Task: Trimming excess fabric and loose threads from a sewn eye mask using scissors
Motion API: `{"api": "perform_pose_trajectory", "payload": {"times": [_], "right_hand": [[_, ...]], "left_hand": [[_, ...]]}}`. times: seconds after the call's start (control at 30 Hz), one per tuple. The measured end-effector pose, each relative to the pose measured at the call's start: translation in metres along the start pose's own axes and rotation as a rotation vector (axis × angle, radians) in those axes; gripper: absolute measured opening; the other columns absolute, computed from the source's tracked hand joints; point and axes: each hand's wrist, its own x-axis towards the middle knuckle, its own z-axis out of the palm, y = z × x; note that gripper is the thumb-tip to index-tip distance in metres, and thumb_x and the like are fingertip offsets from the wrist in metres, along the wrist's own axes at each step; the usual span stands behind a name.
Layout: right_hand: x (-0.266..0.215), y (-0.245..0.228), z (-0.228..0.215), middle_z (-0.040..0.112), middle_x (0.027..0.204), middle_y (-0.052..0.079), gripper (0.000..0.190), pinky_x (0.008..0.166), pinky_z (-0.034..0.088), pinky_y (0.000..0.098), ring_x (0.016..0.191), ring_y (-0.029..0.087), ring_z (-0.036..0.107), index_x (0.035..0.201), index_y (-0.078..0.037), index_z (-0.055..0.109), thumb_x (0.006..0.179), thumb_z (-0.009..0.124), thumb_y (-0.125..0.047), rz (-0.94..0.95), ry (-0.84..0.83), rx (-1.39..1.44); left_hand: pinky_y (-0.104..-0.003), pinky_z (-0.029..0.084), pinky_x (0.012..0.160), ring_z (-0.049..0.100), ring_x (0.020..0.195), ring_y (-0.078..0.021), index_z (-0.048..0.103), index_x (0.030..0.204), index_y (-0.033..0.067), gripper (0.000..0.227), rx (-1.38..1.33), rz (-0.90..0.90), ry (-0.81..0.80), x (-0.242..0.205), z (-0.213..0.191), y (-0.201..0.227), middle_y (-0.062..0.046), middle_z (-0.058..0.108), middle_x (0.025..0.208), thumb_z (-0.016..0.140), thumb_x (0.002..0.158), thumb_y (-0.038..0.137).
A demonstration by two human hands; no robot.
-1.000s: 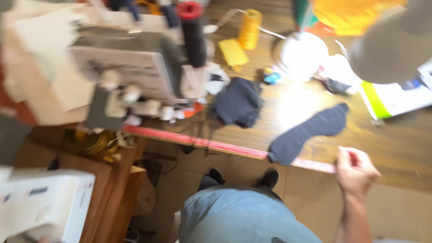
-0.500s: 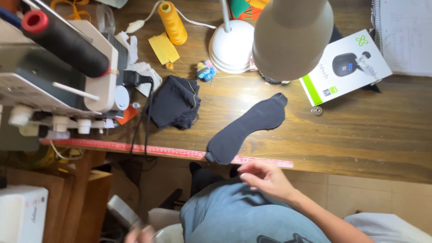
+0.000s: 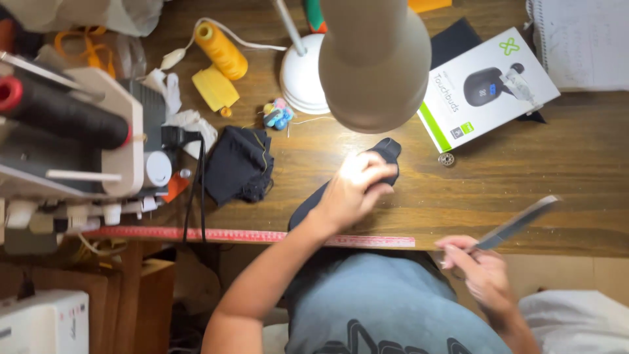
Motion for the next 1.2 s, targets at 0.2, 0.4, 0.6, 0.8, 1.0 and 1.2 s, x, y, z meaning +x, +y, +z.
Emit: {"api": "perform_pose_trajectory", "payload": {"times": [0.2,0.4,0.6,0.8,1.0,1.2], "right_hand": [[-0.043,0.006,-0.003,0.077,0.101,0.011,0.029,0.081,0.044,0.0304,0.081,0.018,0.054,0.119,-0.005,0.075,0.092,0.063,-0.002,0.182,0.225,-0.21],[-0.031,-0.002,0.007,0.073,0.083,0.018,0.041,0.077,0.054,0.0346,0.078,0.023,0.065,0.131,0.002,0.072,0.1,0.053,-0.018,0.341,0.076,-0.071],[-0.01,0.011,-0.006,0.067,0.141,0.01,0.061,0.114,0.044,0.0281,0.122,0.018,0.069,0.148,-0.001,0.055,0.088,0.062,0.004,0.21,-0.03,-0.076],[0.014,-0.027,0.016,0.072,0.092,-0.005,0.049,0.07,0.053,0.0275,0.071,0.009,0.062,0.112,-0.023,0.078,0.066,0.091,-0.032,-0.161,0.219,-0.92],[0.044,-0.018,0.018,0.06,0.084,-0.004,0.043,0.054,0.051,0.0397,0.077,0.02,0.066,0.101,-0.027,0.063,0.081,0.073,-0.064,-0.426,0.388,-1.52],[0.056,-0.03,0.017,0.054,0.075,-0.006,0.043,0.045,0.045,0.0369,0.068,0.015,0.064,0.092,-0.028,0.058,0.083,0.071,-0.068,-0.494,0.394,-1.748]], "left_hand": [[-0.045,0.047,0.081,0.06,0.096,-0.0287,0.078,0.111,0.0192,0.025,0.082,0.109,-0.289,0.044,0.026,-0.088,-0.001,0.063,0.102,0.08,0.087,0.028],[-0.035,0.044,0.085,0.059,0.089,-0.0232,0.068,0.092,0.0162,0.019,-0.06,0.115,-0.381,0.061,0.012,-0.079,0.003,0.066,0.091,0.054,0.105,0.021],[-0.036,0.044,0.086,0.058,0.087,-0.0247,0.064,0.087,0.0153,0.023,-0.074,0.092,-0.314,0.061,0.003,-0.082,0.001,0.065,0.088,0.052,0.105,0.023],[-0.038,0.044,0.082,0.059,0.084,-0.0268,0.063,0.085,0.0137,0.021,-0.064,0.029,-0.245,0.056,0.004,-0.089,-0.002,0.065,0.086,0.054,0.102,0.021],[-0.04,0.045,0.079,0.059,0.081,-0.0288,0.062,0.084,0.0121,0.019,-0.043,-0.015,-0.175,0.055,0.001,-0.092,-0.004,0.064,0.084,0.056,0.099,0.02],[-0.042,0.046,0.076,0.059,0.078,-0.0309,0.061,0.082,0.0105,0.017,-0.025,-0.052,-0.12,0.057,0.006,-0.091,-0.006,0.064,0.082,0.058,0.096,0.019]]}}
